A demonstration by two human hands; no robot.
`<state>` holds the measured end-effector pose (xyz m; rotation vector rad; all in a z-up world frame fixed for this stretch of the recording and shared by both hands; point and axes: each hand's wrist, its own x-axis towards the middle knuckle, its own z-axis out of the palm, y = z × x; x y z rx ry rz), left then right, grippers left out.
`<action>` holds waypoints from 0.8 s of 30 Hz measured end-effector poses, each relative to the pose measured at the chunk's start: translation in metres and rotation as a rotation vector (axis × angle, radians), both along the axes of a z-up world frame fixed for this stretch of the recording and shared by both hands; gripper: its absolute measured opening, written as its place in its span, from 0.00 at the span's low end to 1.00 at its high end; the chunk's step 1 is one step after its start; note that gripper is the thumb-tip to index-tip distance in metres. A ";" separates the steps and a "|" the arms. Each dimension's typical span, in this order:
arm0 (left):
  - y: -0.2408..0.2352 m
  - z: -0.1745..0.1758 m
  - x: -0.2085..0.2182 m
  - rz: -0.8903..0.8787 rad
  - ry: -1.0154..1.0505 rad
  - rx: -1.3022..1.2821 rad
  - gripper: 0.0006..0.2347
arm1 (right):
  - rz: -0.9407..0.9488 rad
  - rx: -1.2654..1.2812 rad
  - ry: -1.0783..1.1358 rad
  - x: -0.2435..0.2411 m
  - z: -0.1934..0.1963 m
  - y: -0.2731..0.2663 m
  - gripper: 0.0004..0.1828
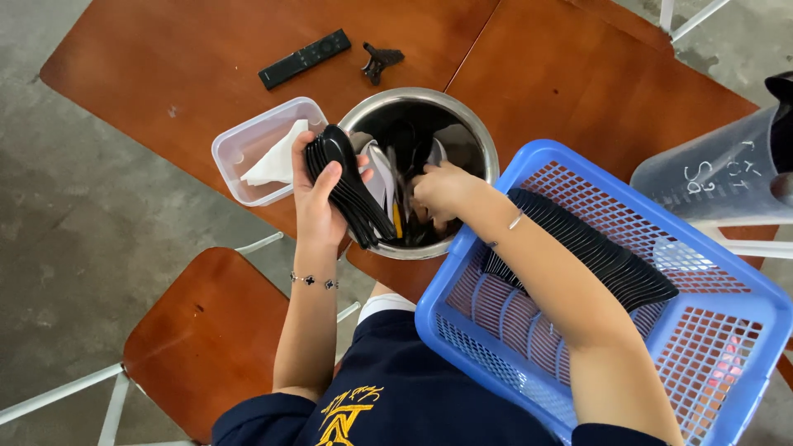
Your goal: Sort and organize black plastic spoons and white plastic spoons from a bowl into a blue basket.
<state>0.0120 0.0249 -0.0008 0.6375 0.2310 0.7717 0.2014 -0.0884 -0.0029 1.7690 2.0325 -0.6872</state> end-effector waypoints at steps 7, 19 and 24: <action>0.002 0.002 -0.001 -0.001 -0.020 -0.033 0.25 | -0.229 0.019 0.143 0.003 0.000 -0.001 0.13; 0.003 -0.001 -0.005 0.041 -0.017 -0.067 0.25 | -0.144 -0.017 0.239 -0.005 0.015 -0.002 0.16; 0.003 -0.007 -0.002 -0.004 -0.082 -0.097 0.25 | -0.264 0.479 0.541 0.007 0.001 -0.001 0.29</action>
